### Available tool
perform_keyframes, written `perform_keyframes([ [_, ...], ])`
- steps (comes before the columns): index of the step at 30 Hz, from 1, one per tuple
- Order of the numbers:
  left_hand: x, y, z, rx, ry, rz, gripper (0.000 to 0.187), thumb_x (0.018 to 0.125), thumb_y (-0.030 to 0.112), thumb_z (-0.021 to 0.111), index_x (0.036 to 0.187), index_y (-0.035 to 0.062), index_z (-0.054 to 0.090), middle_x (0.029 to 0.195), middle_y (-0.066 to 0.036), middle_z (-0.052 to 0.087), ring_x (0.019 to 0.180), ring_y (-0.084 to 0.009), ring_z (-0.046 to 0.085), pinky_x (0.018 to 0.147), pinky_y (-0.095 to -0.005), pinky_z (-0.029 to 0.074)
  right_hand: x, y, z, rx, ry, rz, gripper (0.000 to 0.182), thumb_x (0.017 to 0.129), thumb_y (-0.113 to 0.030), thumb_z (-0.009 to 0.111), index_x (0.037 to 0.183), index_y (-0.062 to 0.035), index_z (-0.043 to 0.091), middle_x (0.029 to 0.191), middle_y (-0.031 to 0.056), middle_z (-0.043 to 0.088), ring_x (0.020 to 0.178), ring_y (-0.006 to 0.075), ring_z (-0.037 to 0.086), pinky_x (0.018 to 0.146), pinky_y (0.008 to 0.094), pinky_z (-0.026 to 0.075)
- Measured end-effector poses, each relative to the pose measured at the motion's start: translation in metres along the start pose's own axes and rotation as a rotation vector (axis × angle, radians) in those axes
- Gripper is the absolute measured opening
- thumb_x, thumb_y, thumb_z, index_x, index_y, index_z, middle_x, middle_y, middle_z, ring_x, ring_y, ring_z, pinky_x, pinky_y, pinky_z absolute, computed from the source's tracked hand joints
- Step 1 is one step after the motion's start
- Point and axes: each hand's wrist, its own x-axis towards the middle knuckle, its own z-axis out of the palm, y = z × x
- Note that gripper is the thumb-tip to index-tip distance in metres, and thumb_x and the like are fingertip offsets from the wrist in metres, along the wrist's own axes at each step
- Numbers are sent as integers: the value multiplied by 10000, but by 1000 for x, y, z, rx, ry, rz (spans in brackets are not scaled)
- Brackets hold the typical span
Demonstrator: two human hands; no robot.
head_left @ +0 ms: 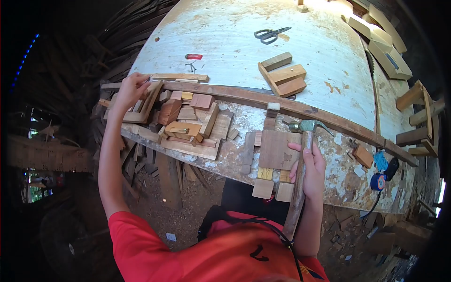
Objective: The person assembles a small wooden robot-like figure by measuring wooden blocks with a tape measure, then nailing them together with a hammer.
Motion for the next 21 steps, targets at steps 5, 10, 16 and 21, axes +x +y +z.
perform_keyframes([
  [5, -120, -84, -40, 123, 193, -129, 276, 992, 113, 781, 1238, -12, 788, 980, -143, 731, 822, -231, 744, 739, -346, 568, 0, -1, 3, 25, 11, 21, 394, 1179, -213, 457, 1488, 31, 476, 1303, 193, 735, 546, 137, 636, 453, 263, 505],
  [10, -298, -179, -58, 241, 338, -460, 244, 999, 143, 776, 1203, 14, 809, 951, -157, 732, 837, -260, 738, 766, -367, 564, 0, 1, 1, 6, -16, 11, 399, 1176, -192, 456, 1507, 29, 480, 1317, 194, 735, 553, 133, 633, 459, 262, 507],
  [16, -580, -243, -36, 385, 492, -980, 341, 1006, 270, 783, 1179, -22, 816, 1061, -261, 801, 1011, -381, 793, 893, -464, 603, 1, 1, -1, -33, -25, -3, 417, 1172, -202, 463, 1509, 43, 480, 1309, 207, 735, 550, 127, 629, 454, 262, 505],
  [21, -789, -185, -7, 534, 427, -1503, 360, 1023, 367, 727, 1183, 62, 833, 1123, -234, 794, 1087, -431, 764, 945, -506, 606, 1, 4, 1, -28, -31, -15, 427, 1175, -217, 464, 1507, 52, 480, 1306, 232, 730, 537, 114, 615, 444, 250, 493],
])
